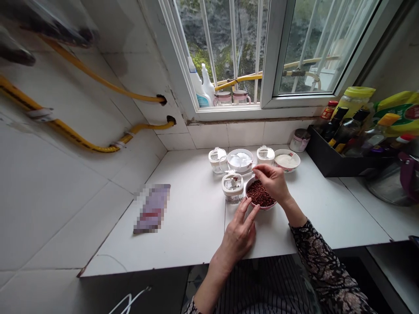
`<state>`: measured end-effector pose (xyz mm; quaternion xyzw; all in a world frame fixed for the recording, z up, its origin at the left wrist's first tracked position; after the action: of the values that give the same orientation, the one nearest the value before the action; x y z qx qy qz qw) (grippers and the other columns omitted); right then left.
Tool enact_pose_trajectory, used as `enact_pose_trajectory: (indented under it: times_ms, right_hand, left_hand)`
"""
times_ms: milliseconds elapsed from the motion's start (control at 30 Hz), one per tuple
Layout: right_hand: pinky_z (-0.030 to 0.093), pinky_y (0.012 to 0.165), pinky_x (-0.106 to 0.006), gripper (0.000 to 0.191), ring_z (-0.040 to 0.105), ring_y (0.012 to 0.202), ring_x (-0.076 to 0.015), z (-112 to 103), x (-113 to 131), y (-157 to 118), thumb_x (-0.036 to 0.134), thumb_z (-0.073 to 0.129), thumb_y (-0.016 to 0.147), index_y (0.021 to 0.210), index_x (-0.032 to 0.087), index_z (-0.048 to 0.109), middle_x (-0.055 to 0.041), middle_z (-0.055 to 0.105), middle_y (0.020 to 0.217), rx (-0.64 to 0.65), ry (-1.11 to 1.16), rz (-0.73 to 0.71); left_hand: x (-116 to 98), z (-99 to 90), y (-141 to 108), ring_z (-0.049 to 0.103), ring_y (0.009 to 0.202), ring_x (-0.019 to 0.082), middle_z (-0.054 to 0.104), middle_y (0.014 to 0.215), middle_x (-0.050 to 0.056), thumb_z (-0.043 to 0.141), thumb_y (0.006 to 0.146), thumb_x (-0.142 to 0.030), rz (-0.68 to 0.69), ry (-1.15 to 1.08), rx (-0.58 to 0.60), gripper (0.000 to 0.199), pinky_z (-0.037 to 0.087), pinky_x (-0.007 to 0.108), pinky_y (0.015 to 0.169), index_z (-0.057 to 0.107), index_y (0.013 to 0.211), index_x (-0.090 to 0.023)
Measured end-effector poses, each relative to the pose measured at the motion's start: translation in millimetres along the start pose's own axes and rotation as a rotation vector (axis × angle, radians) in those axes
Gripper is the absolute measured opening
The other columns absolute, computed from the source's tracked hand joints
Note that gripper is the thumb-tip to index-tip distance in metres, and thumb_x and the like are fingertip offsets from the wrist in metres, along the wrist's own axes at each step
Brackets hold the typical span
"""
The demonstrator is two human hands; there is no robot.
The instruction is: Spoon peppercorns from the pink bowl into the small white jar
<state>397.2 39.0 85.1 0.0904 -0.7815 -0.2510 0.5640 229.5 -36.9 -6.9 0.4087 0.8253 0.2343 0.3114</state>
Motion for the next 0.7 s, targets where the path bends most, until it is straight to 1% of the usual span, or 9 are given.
enact_pose_trajectory:
  times_ms: [67, 133, 200, 267, 333, 400, 467, 567, 700]
  right_hand:
    - [0.056, 0.072, -0.034, 0.017, 0.067, 0.071, -0.0195, 7.3, 7.1, -5.9, 0.030, 0.061, 0.088, 0.081, 0.020, 0.074, -0.0064, 0.075, 0.078, 0.064, -0.100, -0.141]
    - [0.056, 0.076, -0.035, 0.018, 0.068, 0.075, -0.0203, 5.3, 9.2, -8.7, 0.027, 0.059, 0.090, 0.082, 0.021, 0.074, -0.0068, 0.075, 0.081, 0.080, -0.152, -0.212]
    - [0.056, 0.072, -0.035, 0.019, 0.068, 0.073, -0.0202, -6.0, 6.1, -7.4, 0.029, 0.059, 0.091, 0.084, 0.020, 0.074, -0.0066, 0.075, 0.080, 0.032, -0.162, -0.195]
    - [0.055, 0.066, -0.033, 0.019, 0.065, 0.066, -0.0193, -22.0, -0.1, -4.1, 0.030, 0.059, 0.090, 0.084, 0.019, 0.074, -0.0054, 0.073, 0.075, -0.014, -0.181, -0.128]
    - [0.052, 0.061, -0.031, 0.019, 0.062, 0.061, -0.0182, -35.2, -6.0, -1.4, 0.028, 0.059, 0.089, 0.081, 0.019, 0.073, -0.0040, 0.070, 0.068, 0.021, -0.241, -0.076]
    - [0.052, 0.065, -0.032, 0.017, 0.064, 0.065, -0.0189, -41.8, -9.3, -1.0, 0.022, 0.059, 0.088, 0.080, 0.019, 0.074, -0.0047, 0.072, 0.071, 0.077, -0.308, -0.083]
    - [0.052, 0.069, -0.032, 0.018, 0.067, 0.070, -0.0199, -40.7, -10.4, -2.7, 0.019, 0.058, 0.088, 0.080, 0.019, 0.074, -0.0063, 0.075, 0.077, 0.136, -0.368, -0.106]
    - [0.051, 0.071, -0.033, 0.019, 0.067, 0.072, -0.0205, -31.2, -10.1, -6.5, 0.017, 0.057, 0.089, 0.080, 0.019, 0.074, -0.0082, 0.076, 0.080, 0.223, -0.425, -0.124]
    - [0.050, 0.069, -0.031, 0.020, 0.068, 0.071, -0.0193, -26.0, -10.5, -8.5, 0.017, 0.057, 0.089, 0.080, 0.019, 0.075, -0.0074, 0.077, 0.079, 0.280, -0.394, -0.057]
  left_hand:
    - [0.4, 0.7, -0.4, 0.033, 0.151, 0.032, 0.035, 0.160, 0.018, 0.044, 0.091, 0.000, 0.002, 0.006, 0.008, 0.077, 0.050, 0.051, 0.112, 0.022, 0.161, -0.024]
    - [0.7, 1.2, -0.7, 0.033, 0.151, 0.032, 0.035, 0.161, 0.018, 0.044, 0.091, -0.001, -0.001, 0.010, 0.009, 0.077, 0.050, 0.052, 0.112, 0.021, 0.161, -0.025]
    - [0.8, 1.3, -0.8, 0.033, 0.151, 0.032, 0.036, 0.160, 0.017, 0.044, 0.091, 0.000, -0.004, 0.006, 0.003, 0.077, 0.050, 0.052, 0.112, 0.023, 0.161, -0.025]
    - [0.6, 1.0, -0.7, 0.033, 0.151, 0.032, 0.038, 0.159, 0.017, 0.044, 0.091, 0.000, -0.007, -0.005, -0.003, 0.076, 0.049, 0.052, 0.113, 0.025, 0.160, -0.024]
    - [0.1, 0.4, -0.3, 0.033, 0.152, 0.032, 0.040, 0.157, 0.018, 0.045, 0.091, 0.000, -0.010, -0.013, -0.005, 0.073, 0.048, 0.052, 0.113, 0.029, 0.158, -0.024]
    - [-0.8, -0.5, 0.3, 0.033, 0.151, 0.032, 0.041, 0.155, 0.019, 0.045, 0.091, 0.000, -0.010, -0.011, -0.003, 0.071, 0.049, 0.052, 0.113, 0.031, 0.157, -0.023]
    - [-1.7, -1.6, 0.9, 0.033, 0.151, 0.032, 0.041, 0.155, 0.019, 0.045, 0.091, 0.000, -0.011, -0.004, 0.002, 0.070, 0.049, 0.052, 0.113, 0.032, 0.156, -0.022]
    - [-2.8, -3.1, 1.8, 0.032, 0.152, 0.031, 0.040, 0.155, 0.019, 0.045, 0.091, 0.001, -0.010, 0.006, 0.001, 0.069, 0.048, 0.051, 0.113, 0.033, 0.156, -0.021]
    - [-3.4, -3.7, 2.2, 0.033, 0.151, 0.030, 0.040, 0.155, 0.018, 0.045, 0.091, 0.001, -0.004, 0.007, -0.002, 0.070, 0.049, 0.050, 0.113, 0.032, 0.156, -0.022]
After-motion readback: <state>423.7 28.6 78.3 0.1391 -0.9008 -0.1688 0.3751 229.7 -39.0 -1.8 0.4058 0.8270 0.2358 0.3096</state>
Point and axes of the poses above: each hand's wrist, its own y-axis towards the middle knuckle, its own z-axis out of the palm, x = y × z, the point moved 2 cm from there along y, towards the middle knuckle
